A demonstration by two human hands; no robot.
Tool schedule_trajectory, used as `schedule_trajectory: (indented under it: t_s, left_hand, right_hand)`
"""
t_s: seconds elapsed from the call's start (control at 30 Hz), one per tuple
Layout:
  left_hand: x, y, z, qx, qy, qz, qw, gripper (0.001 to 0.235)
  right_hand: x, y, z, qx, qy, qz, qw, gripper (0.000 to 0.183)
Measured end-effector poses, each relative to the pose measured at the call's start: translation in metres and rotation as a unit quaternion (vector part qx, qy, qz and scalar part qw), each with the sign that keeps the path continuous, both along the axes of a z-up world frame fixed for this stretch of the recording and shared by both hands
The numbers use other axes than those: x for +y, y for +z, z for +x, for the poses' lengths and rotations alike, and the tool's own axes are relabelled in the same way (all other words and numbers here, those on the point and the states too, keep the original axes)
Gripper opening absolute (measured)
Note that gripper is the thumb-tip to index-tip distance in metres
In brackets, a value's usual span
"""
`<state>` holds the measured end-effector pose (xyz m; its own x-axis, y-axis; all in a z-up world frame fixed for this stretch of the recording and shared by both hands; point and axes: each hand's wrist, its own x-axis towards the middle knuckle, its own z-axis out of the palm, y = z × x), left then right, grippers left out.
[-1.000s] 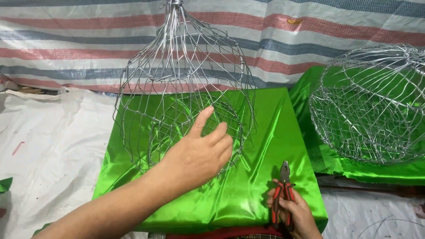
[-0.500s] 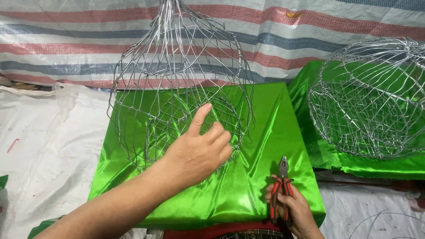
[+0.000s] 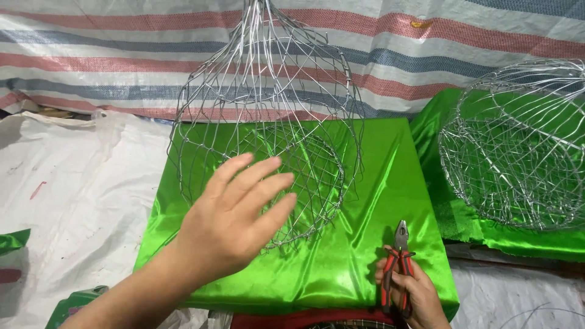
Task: Constructing a wire cage base by bending and cutting wire mesh with pliers
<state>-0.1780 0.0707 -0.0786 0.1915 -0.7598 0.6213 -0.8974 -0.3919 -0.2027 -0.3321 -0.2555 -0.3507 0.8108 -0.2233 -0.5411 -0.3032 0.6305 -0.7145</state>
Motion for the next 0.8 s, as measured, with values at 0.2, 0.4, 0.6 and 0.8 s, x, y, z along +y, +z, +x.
schedule_trajectory:
  t_s: [0.2,0.4,0.6,0.8]
  left_hand:
    - [0.031,-0.102,-0.036,0.011,0.169,-0.208,0.963,0.012]
    - [0.02,-0.164,-0.067,0.066,0.299,-0.274,0.912,0.024]
    - [-0.004,-0.144,-0.07,0.27,0.323,-0.379,0.824,0.105]
    - [0.0,-0.147,-0.064,0.288,0.37,-0.391,0.792,0.11]
  right_hand:
    - [-0.02,-0.047,-0.006,-0.037,0.02,-0.001,0.999,0.064]
    - [-0.035,-0.081,-0.003,-0.046,0.022,-0.005,0.999,0.065]
    - [-0.036,-0.049,0.013,0.074,0.045,-0.004,0.996,0.066]
    - [-0.033,-0.043,0.015,0.08,0.041,-0.014,0.996,0.064]
